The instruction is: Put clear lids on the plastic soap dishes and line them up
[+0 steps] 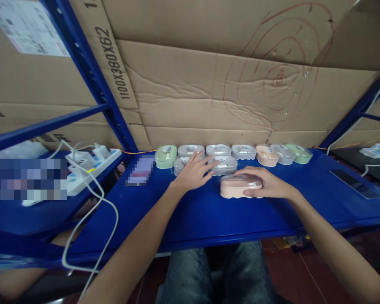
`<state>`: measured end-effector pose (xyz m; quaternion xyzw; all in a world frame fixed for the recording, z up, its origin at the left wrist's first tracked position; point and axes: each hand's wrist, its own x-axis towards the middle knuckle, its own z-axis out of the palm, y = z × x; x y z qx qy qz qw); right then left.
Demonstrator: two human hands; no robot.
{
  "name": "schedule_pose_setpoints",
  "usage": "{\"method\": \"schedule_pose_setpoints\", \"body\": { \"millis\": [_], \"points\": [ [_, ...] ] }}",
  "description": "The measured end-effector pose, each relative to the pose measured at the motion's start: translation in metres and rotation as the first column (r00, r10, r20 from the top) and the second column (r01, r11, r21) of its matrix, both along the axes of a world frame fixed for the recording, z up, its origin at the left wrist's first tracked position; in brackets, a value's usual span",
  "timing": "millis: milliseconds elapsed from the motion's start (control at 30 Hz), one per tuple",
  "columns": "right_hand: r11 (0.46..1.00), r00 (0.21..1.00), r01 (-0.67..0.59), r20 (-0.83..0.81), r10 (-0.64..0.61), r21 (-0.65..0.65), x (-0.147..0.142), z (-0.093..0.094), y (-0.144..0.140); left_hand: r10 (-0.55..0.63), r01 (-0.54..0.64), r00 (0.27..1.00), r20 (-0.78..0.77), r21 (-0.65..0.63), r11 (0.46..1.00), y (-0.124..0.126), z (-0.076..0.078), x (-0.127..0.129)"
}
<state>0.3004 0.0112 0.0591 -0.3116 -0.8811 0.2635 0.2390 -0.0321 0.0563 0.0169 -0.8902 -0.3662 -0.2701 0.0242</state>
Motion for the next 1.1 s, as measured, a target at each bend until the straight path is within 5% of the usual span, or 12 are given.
{"method": "schedule_pose_setpoints", "body": {
  "millis": [133, 300, 433, 533, 700, 867, 1100],
  "points": [
    [0.972, 0.99, -0.107, -0.108, 0.086, -0.21, -0.014, 0.018, 0.01, -0.018, 0.017, 1.0, -0.021, -0.022, 1.0, 0.001, -0.004, 0.001],
    [0.992, 0.951, 0.051, -0.297, -0.083, -0.116, -0.031, 0.022, 0.043, -0.019, 0.035, 0.975, 0.222, -0.07, 0.997, 0.001, 0.009, 0.0],
    [0.951, 0.788, 0.285, -0.537, -0.302, -0.118, -0.059, -0.001, 0.063, 0.096, 0.03, 0.772, 0.629, -0.186, 0.982, -0.002, 0.02, 0.003],
    [0.919, 0.75, 0.393, -0.572, -0.332, -0.018, -0.075, -0.023, 0.06, 0.151, 0.203, 0.584, 0.797, -0.324, 0.924, -0.005, 0.02, 0.01],
    [0.896, 0.798, 0.411, -0.541, -0.266, 0.166, -0.081, -0.04, 0.04, 0.107, 0.461, 0.524, 0.845, -0.387, 0.799, -0.009, 0.014, 0.024],
    [0.899, 0.809, 0.383, -0.548, -0.214, 0.214, -0.084, -0.037, 0.031, 0.07, 0.548, 0.47, 0.88, -0.353, 0.758, -0.013, 0.017, 0.028],
    [0.937, 0.682, 0.341, -0.666, -0.301, -0.073, -0.086, -0.04, 0.04, 0.216, 0.553, 0.384, 0.898, -0.411, 0.725, -0.015, 0.02, 0.025]
  ]
}}
